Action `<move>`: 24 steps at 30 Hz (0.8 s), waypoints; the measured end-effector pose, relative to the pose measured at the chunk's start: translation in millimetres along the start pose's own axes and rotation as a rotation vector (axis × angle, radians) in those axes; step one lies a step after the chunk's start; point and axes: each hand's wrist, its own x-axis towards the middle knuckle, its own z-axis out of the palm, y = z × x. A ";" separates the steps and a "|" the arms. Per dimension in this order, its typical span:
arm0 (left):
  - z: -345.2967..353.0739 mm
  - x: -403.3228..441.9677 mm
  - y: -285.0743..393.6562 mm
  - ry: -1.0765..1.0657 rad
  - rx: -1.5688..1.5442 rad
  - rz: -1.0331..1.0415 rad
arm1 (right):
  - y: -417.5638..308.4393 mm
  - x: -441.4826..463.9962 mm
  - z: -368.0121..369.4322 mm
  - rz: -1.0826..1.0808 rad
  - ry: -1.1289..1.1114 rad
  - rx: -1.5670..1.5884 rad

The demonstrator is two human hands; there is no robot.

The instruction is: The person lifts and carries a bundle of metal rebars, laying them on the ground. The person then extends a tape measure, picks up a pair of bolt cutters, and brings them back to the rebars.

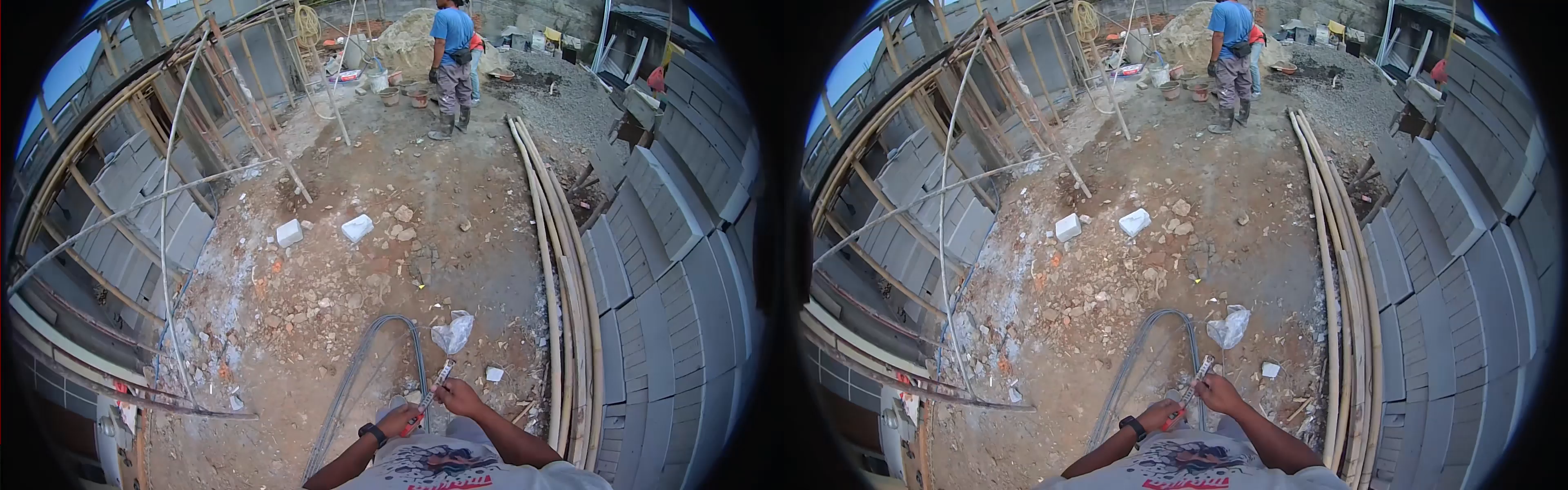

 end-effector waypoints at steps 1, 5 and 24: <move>-15.8 16.3 26.5 -0.075 -0.048 -0.037 | -15.6 16.1 -23.5 0.025 0.054 0.010; -63.2 98.9 115.1 -0.155 0.153 0.090 | -8.0 87.4 -103.3 0.089 0.257 0.198; -57.5 609.5 561.3 -0.122 0.231 0.001 | 96.8 461.6 -680.6 0.122 0.536 0.303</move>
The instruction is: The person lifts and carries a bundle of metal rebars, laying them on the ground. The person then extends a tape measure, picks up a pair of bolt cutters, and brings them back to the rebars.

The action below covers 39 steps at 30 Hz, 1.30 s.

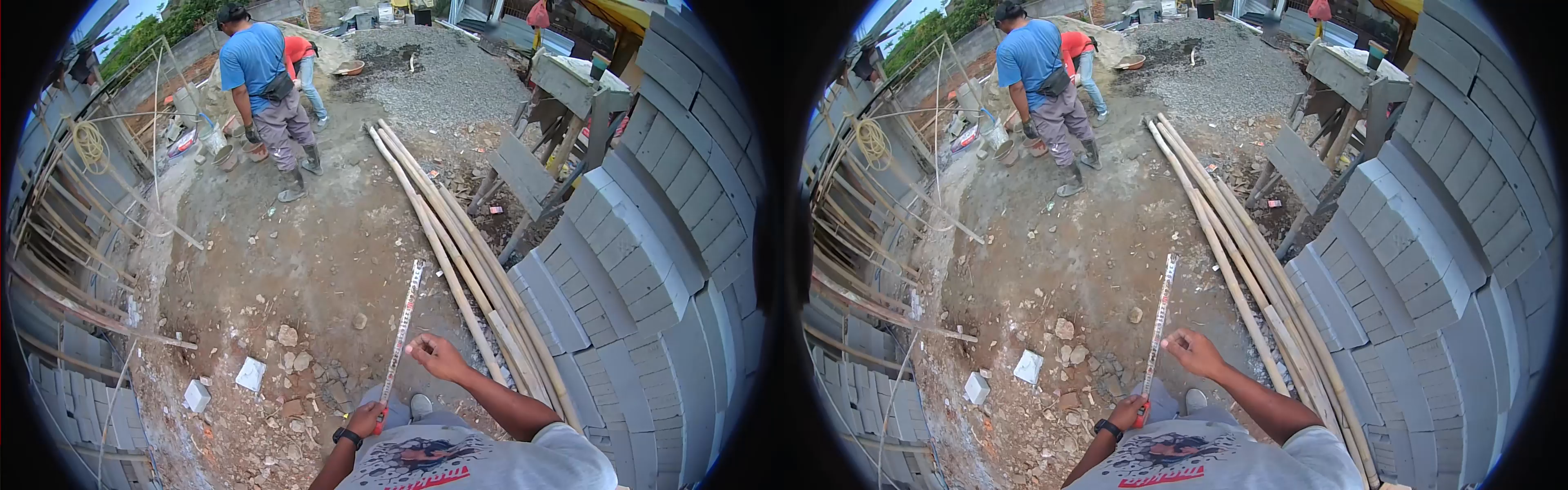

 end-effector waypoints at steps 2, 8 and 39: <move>-15.5 42.0 53.3 -0.032 -0.076 0.018 | -1.9 50.1 -10.3 -0.006 -0.052 -0.020; -66.7 210.3 180.5 -0.166 -0.058 0.079 | 24.0 220.0 -34.8 -0.032 0.003 0.028; -268.8 1017.4 995.1 -0.364 0.079 0.031 | -3.7 1060.4 -551.1 0.327 0.074 -0.187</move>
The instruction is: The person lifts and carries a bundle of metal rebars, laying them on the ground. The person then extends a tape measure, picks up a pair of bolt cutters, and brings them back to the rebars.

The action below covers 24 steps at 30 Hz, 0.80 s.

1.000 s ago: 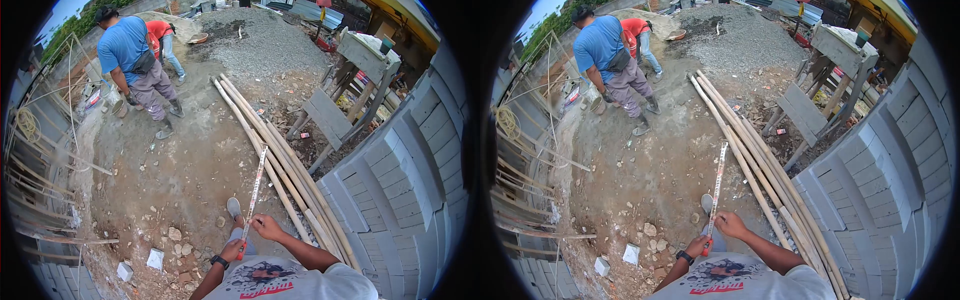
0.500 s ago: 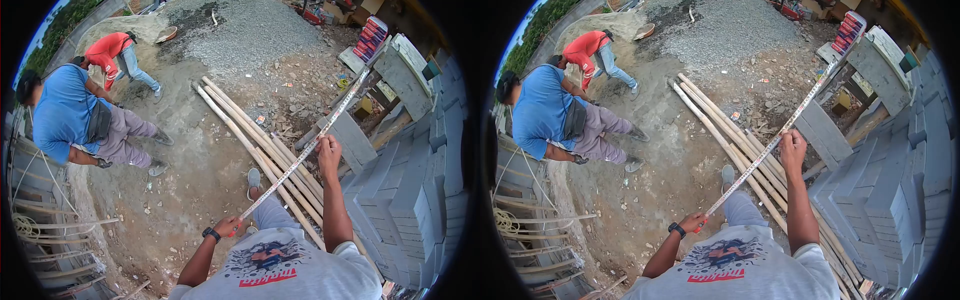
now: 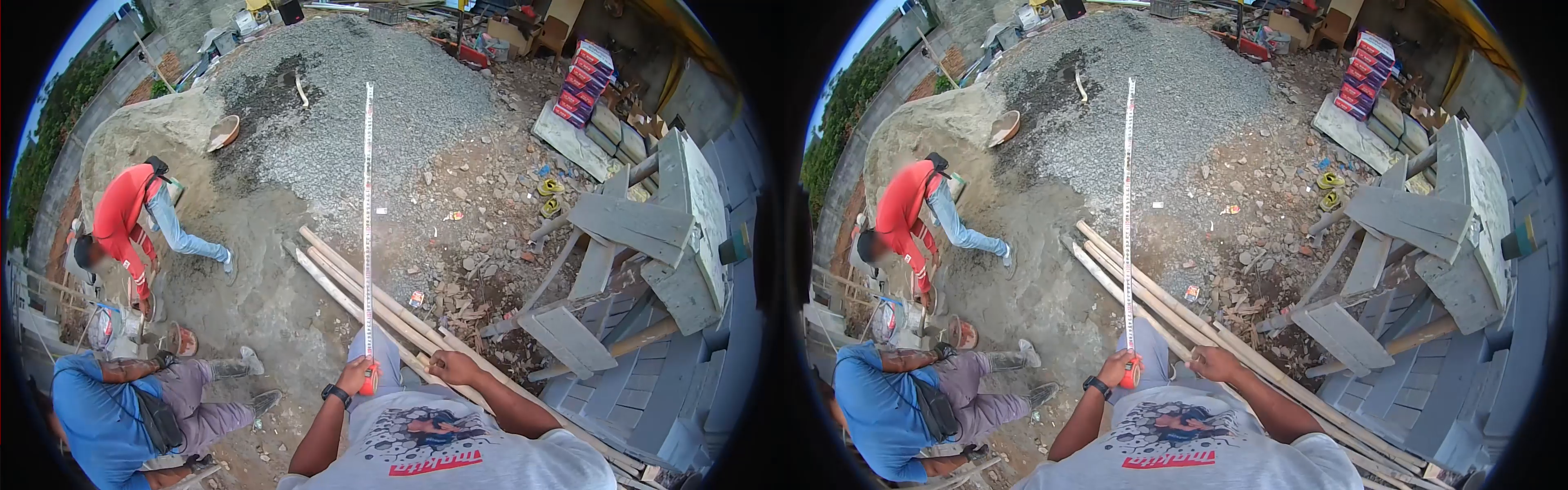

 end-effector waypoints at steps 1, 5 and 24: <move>-2.1 24.9 26.6 -0.004 -0.041 0.010 | -7.1 13.1 -12.1 0.084 -0.069 0.020; -18.1 136.3 114.6 -0.021 -0.094 0.002 | 15.2 103.1 -45.2 0.129 0.018 0.009; -34.0 639.5 526.8 -0.211 0.039 -0.106 | 229.5 407.9 -377.8 0.966 0.713 0.947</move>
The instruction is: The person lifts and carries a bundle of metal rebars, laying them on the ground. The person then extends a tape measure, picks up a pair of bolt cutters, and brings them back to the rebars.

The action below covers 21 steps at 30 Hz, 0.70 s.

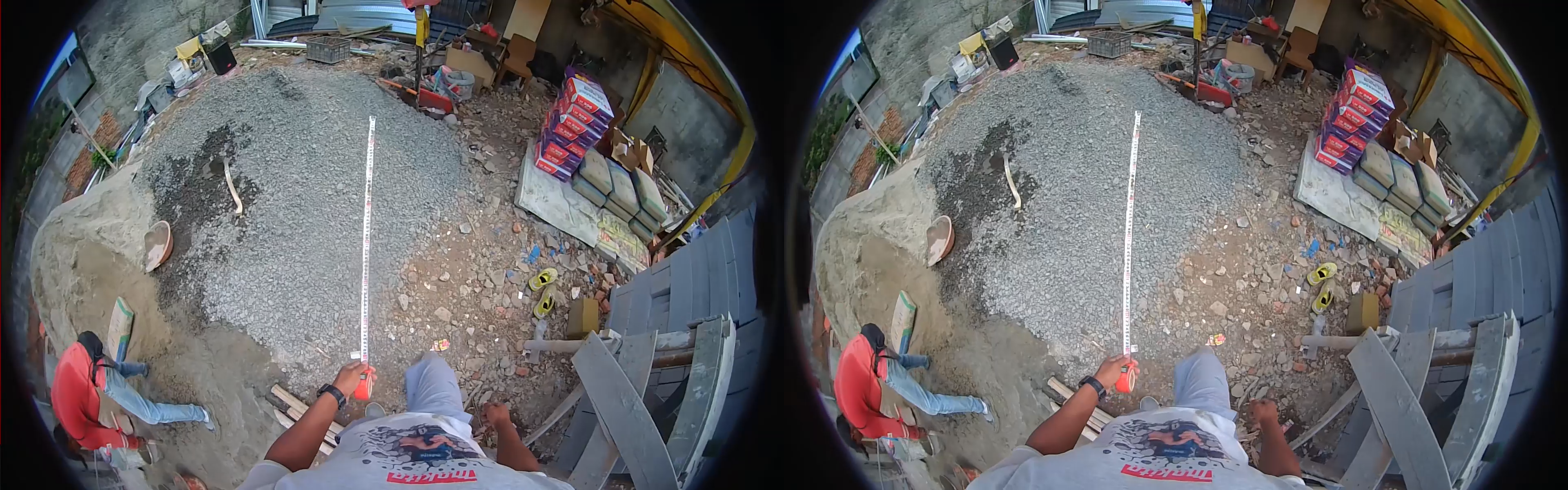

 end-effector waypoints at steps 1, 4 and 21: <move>2.7 25.1 17.6 -0.013 0.011 -0.012 | -29.8 6.9 10.0 0.025 -0.001 -0.009; 19.7 106.7 72.8 0.012 -0.002 -0.001 | -91.4 121.4 12.8 0.017 -0.174 -0.098; 111.3 468.3 436.8 0.126 -0.276 -0.044 | -835.7 405.4 56.8 -0.569 -0.138 -0.156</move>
